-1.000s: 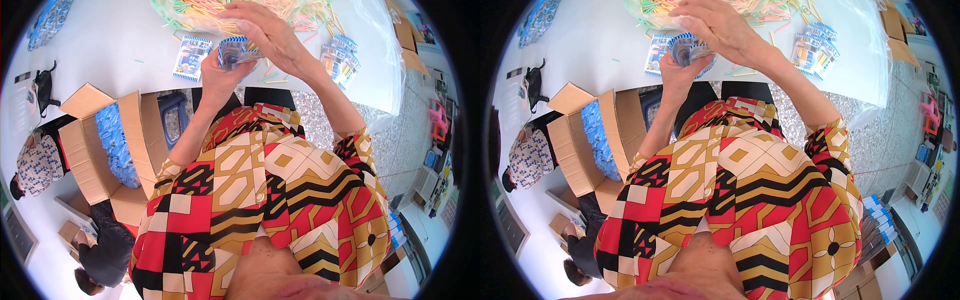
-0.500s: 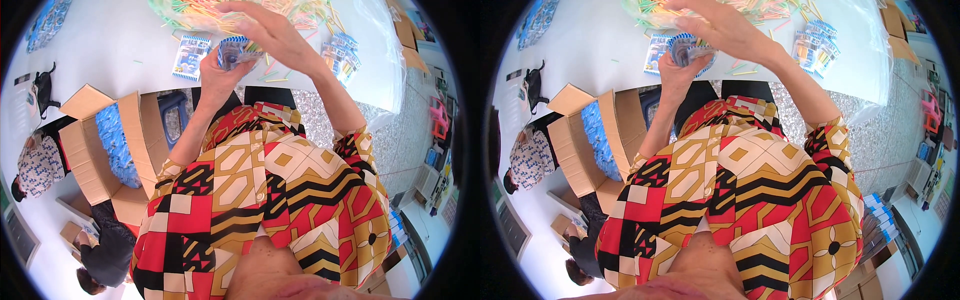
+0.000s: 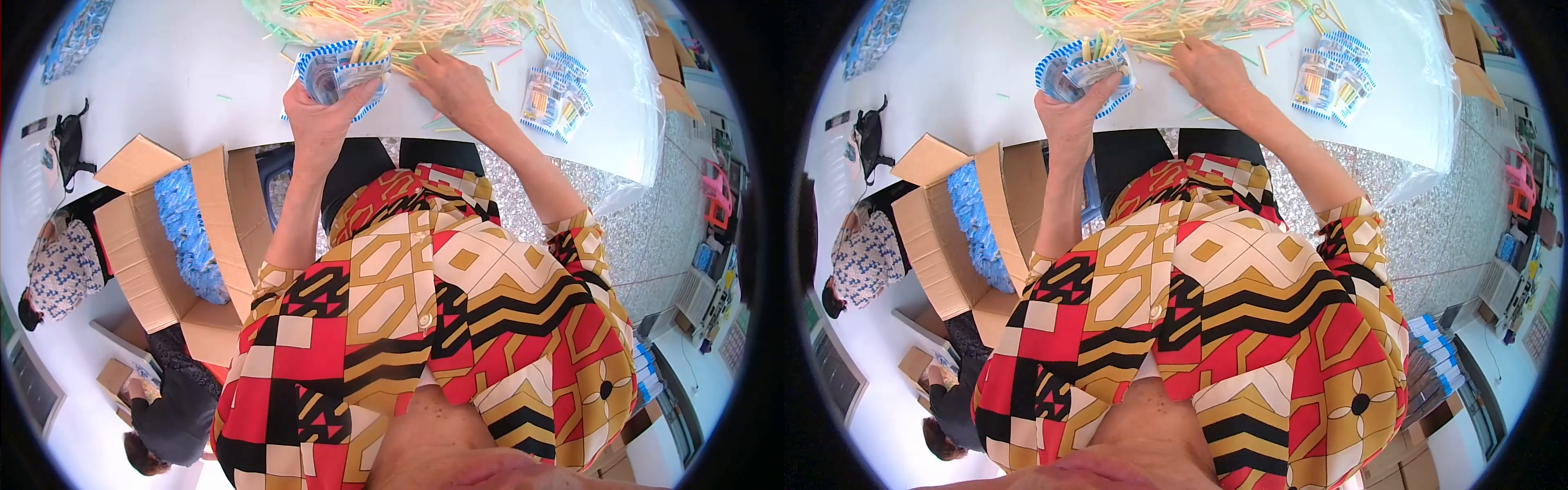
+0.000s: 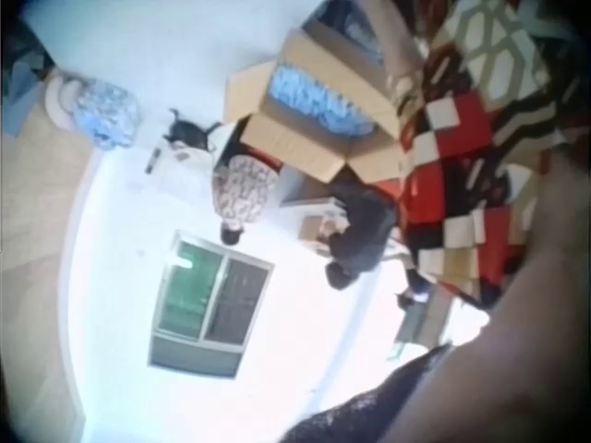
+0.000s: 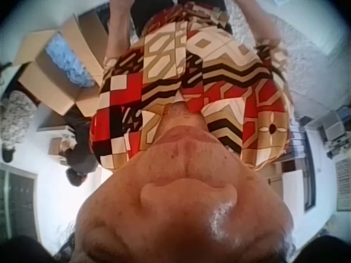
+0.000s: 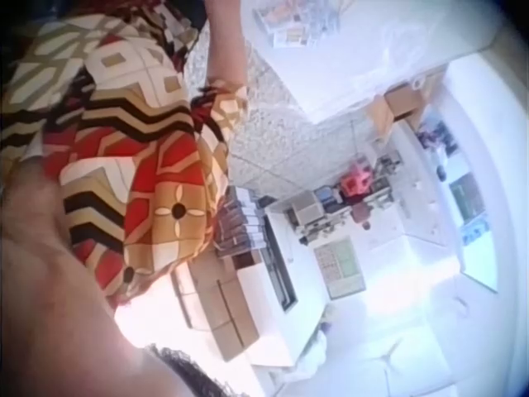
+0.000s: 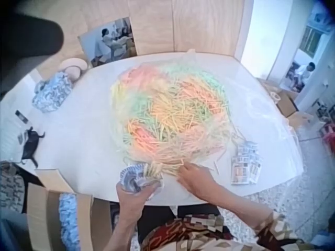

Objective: Packing small yellow plastic components into blue mesh bags at a factory station.

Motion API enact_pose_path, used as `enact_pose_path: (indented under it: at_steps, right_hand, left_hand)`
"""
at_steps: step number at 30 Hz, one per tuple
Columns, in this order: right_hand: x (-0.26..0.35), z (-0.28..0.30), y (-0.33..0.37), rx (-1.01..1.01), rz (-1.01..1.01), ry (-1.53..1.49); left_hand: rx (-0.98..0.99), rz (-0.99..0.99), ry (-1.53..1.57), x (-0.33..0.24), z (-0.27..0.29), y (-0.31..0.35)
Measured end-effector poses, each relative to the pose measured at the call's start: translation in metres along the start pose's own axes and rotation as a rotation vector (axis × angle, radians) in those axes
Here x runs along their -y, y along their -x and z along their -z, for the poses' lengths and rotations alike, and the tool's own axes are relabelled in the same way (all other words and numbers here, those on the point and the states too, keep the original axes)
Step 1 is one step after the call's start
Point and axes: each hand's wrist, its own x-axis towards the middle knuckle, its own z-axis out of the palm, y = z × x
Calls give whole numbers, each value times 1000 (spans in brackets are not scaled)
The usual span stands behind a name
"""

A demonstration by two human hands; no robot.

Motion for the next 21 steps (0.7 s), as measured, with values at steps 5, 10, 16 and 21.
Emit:
enact_pose_path:
  at_steps: [5, 10, 16, 21]
  right_hand:
    - [3, -11, -8, 20, 25, 19]
    - [10, -10, -12, 109, 50, 27]
    - [-14, -6, -10, 12, 12, -199]
    - [-29, 27, -5, 92, -166, -524]
  left_hand:
    - [-1, -9, -8, -1, -2, 1]
    - [1, -6, 1, 2, -1, 2]
    - [-2, -5, -24, 5, -2, 3]
    - [19, -5, -22, 4, -5, 3]
